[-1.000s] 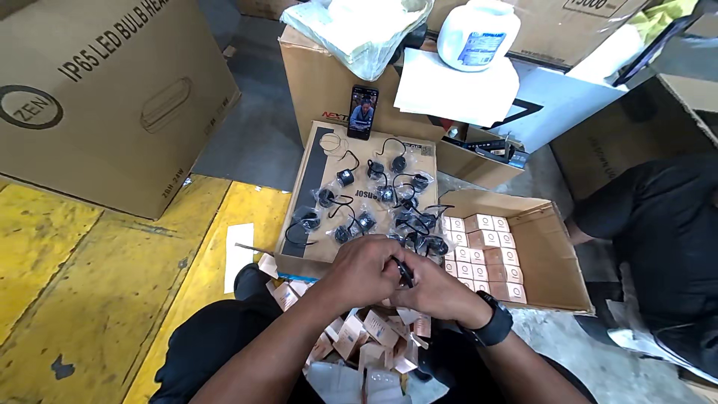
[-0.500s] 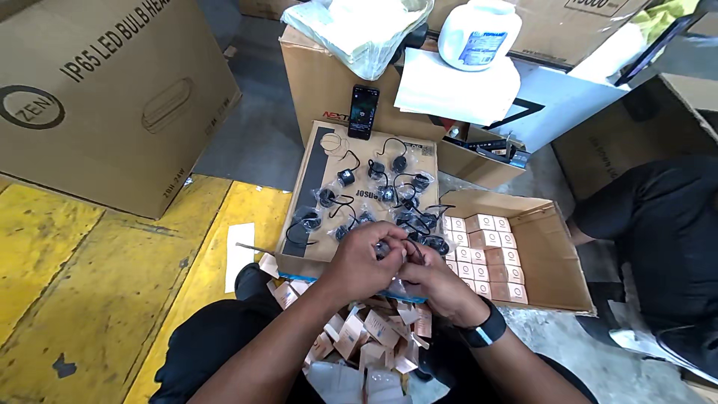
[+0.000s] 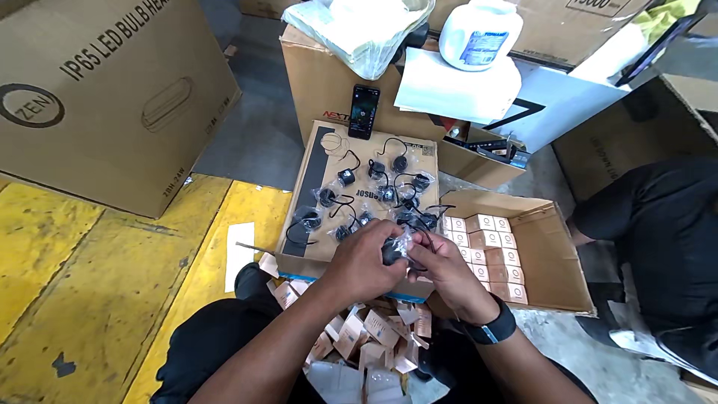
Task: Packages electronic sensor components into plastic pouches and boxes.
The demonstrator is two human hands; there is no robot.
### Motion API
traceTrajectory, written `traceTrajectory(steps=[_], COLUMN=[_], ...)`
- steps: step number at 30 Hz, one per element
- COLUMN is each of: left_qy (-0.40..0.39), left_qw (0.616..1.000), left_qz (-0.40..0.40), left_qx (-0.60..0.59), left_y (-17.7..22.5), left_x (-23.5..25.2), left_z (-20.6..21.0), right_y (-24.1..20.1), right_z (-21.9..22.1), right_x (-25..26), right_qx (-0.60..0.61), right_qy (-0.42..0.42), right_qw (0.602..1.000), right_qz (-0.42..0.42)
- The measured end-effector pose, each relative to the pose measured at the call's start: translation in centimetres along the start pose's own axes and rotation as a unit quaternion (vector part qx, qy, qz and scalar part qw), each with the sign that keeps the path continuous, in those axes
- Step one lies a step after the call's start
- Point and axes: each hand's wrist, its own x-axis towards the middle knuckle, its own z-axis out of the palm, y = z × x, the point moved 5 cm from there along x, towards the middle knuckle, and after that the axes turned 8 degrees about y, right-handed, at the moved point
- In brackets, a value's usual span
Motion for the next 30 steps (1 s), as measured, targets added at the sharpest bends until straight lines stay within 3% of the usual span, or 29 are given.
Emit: traceTrajectory(steps=[7,11,18,22,27,30], left_qy=[0.067,0.097,0.099,0.098,0.099,0.087], left_qw=[0.997,0.991,0.987,0.986,0.948,0.926], left_qz=[-0.046,-0.059,-0.064,-0.042,-0.052,-0.085], left_qx=[-0.02,-0.075,-0.107,-0.132,-0.297,-0.357], left_y=[-0.7,-1.1,-1.5,-1.2,-0.6,-1.0], left_x=[0.3,0.6,0.8,0.7,0.9,0.9], left_z=[-1.0,-1.1,-1.0,-1.0,-1.4,-1.4], right_y=[-1.4,-1.7,-1.5,-1.1,-0.8,-0.3], right_z=[-0.3,-0.5,-0.2,-0.1,1.4,2.2], right_x=[-0.5,-0.6,-0.7,-0.6,-1.0,-1.3], right_qx=[-0.069,-0.05,-0.044,-0.123,-0.133,-0.148], right_qy=[0.059,0.051,0.044,0.034,-0.05,-0.037], right_qw=[0.989,0.984,0.984,0.974,0.976,0.971], right_qz=[-0.116,-0.162,-0.165,-0.19,-0.163,-0.185])
